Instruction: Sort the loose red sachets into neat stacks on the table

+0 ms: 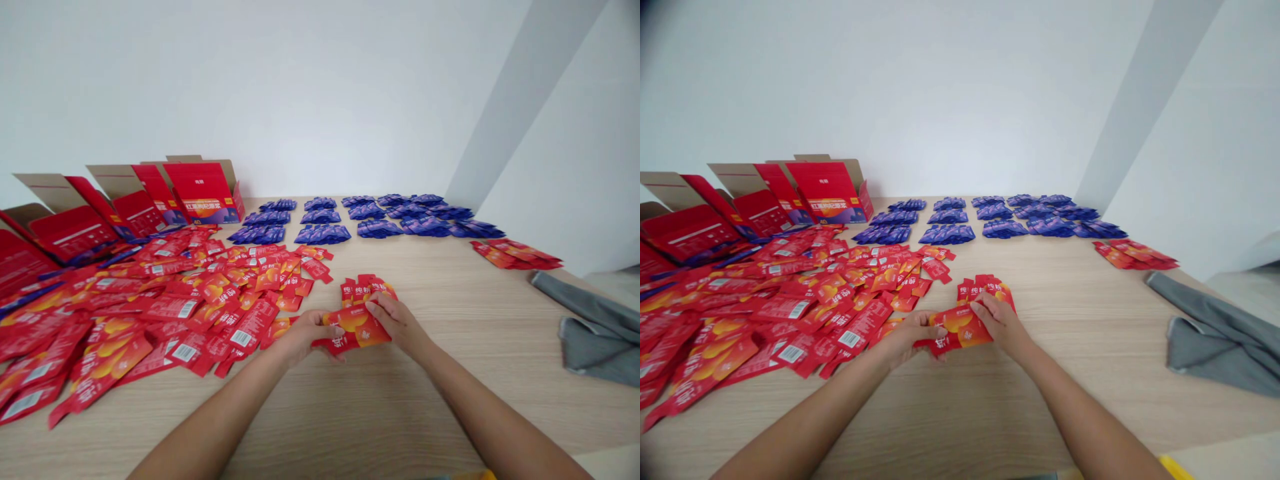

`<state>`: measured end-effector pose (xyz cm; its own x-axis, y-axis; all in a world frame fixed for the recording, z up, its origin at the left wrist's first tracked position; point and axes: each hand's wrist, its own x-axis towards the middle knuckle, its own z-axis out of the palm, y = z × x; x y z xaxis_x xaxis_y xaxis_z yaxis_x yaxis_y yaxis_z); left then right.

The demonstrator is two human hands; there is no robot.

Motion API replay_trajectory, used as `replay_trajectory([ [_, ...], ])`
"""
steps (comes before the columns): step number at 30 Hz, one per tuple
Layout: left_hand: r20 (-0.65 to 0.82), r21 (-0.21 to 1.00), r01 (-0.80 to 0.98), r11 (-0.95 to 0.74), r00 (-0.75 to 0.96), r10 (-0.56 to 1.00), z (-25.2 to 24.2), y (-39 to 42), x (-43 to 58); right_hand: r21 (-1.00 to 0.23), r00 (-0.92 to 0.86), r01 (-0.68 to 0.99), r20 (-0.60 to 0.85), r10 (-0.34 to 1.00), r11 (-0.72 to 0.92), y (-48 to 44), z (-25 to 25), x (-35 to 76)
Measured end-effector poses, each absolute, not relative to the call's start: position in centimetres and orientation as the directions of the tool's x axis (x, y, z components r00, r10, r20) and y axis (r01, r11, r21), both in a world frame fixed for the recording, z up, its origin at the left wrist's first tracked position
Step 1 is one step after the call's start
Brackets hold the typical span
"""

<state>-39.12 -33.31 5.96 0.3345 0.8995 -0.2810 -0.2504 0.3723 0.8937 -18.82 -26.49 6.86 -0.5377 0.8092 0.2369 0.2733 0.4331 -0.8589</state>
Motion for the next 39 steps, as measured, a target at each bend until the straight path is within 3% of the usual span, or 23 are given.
replay_trajectory([
  [3, -0.281, 0.881, -0.312, 0.356, 0.261, 0.924, 5.8, -32.8, -40.0, -0.906, -0.616, 0.276, 0.090, 0.782, 0.322, -26.3, 6.6, -18.6],
  [6, -0.292, 0.873, -0.371, 0.317, 0.124, 0.948, 5.7, -32.3, -40.8, -0.932, -0.736, 0.302, -0.094, 0.670, 0.201, -26.3, 6.2, -18.4],
  [8, -0.286, 0.883, -0.373, 0.286, 0.055, 0.957, 5.7, -32.2, -41.1, -0.936, -0.774, 0.301, -0.128, 0.621, 0.182, -26.4, 6.1, -18.3],
  [17, -0.199, 0.958, -0.225, 0.177, -0.078, 0.977, 5.9, -32.3, -40.1, -0.948, -0.692, 0.245, -0.024, 0.722, 0.204, -25.9, 6.3, -18.1],
  [22, -0.047, 0.985, 0.158, 0.068, -0.136, 0.990, 5.7, -31.4, -42.3, -0.888, -0.314, 0.354, 0.183, 0.932, 0.294, -23.9, 7.2, -15.5],
  [25, 0.082, 0.848, 0.529, -0.009, -0.116, 0.990, 5.7, -31.3, -43.6, -0.690, -0.104, 0.655, 0.321, 0.941, 0.308, -22.6, 8.0, -13.1],
  [27, 0.082, 0.719, 0.694, -0.023, -0.052, 0.995, 5.9, -31.4, -44.0, -0.541, -0.053, 0.816, 0.280, 0.958, 0.203, -21.8, 8.3, -11.8],
  [30, 0.012, 0.584, 0.812, -0.003, -0.005, 1.000, 6.4, -31.8, -44.3, -0.402, -0.048, 0.908, 0.178, 0.983, 0.118, -20.9, 8.3, -10.4],
  [35, -0.045, 0.317, 0.947, -0.057, 0.075, 0.996, 6.9, -32.3, -44.4, -0.392, -0.165, 0.912, -0.076, 0.983, 0.123, -19.4, 7.4, -8.7],
  [39, -0.061, 0.252, 0.955, -0.157, 0.177, 0.982, 6.9, -32.6, -44.4, -0.424, -0.244, 0.893, -0.177, 0.954, 0.150, -19.0, 6.7, -7.9],
])
